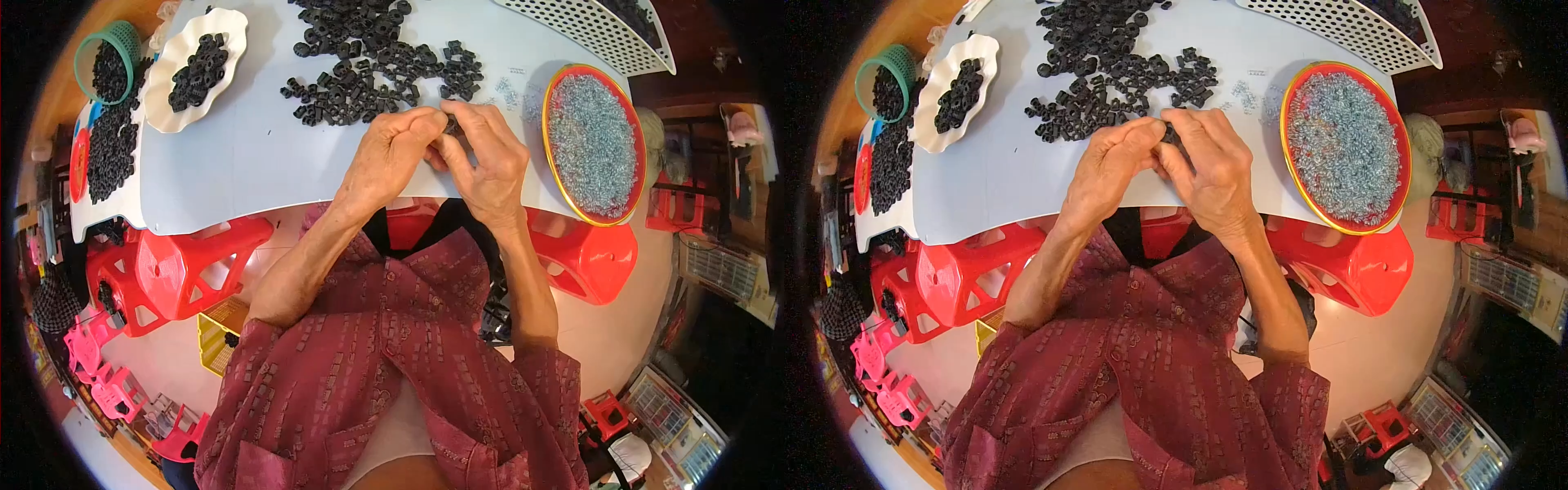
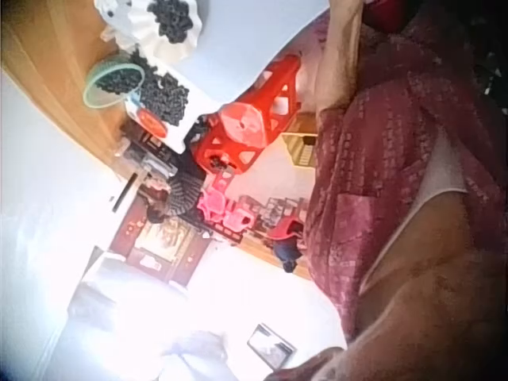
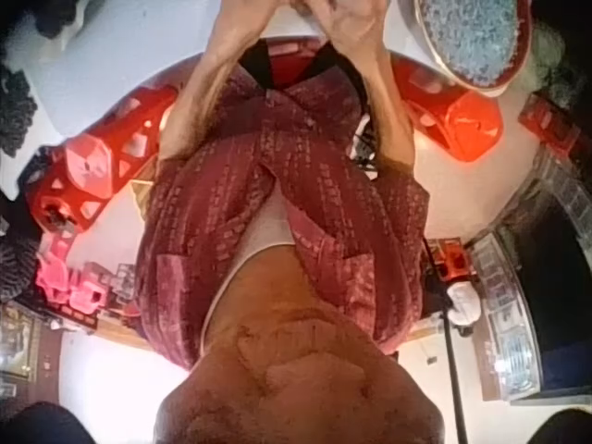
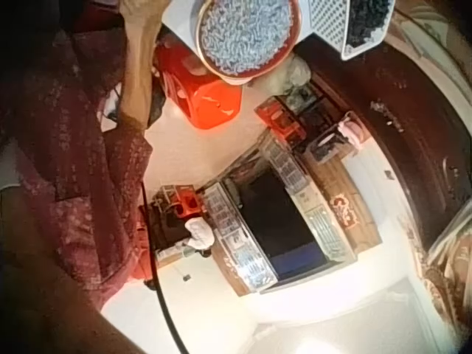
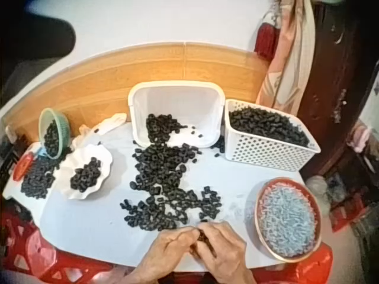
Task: Assembling small black plastic components by hand on a white table.
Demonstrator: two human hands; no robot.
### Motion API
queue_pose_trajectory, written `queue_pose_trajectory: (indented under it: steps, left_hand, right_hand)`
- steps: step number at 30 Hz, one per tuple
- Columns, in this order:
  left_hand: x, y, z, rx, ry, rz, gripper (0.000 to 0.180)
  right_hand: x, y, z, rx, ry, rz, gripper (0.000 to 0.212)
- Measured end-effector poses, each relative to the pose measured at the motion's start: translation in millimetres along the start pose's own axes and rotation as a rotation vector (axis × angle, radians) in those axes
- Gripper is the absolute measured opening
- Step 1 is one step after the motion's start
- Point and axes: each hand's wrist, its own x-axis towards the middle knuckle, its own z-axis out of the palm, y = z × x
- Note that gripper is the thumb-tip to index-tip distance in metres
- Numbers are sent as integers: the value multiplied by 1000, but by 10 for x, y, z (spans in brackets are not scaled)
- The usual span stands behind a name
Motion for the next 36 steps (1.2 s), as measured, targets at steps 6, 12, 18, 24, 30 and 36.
queue_pose_trajectory:
  steps: [6,12,18,24,30,36]
  left_hand:
    - [11,42,19,-70,13,-30,31]
    - [18,10,-24,-34,-31,59,31]
    - [-40,28,-28,136,35,106,35]
    - [-107,29,-2,-95,46,77,51]
    - [-133,69,6,-36,-1,141,47]
    - [-125,26,-9,7,-18,134,49]
  right_hand:
    - [56,-14,-30,56,-39,75,33]
    - [34,-14,-27,-5,-50,10,34]
    - [121,-105,-95,-45,-73,-39,36]
    - [901,49,-545,-304,-91,-259,33]
    - [1794,556,-1118,-511,70,15,39]
    - [1796,927,-953,-644,150,-379,30]
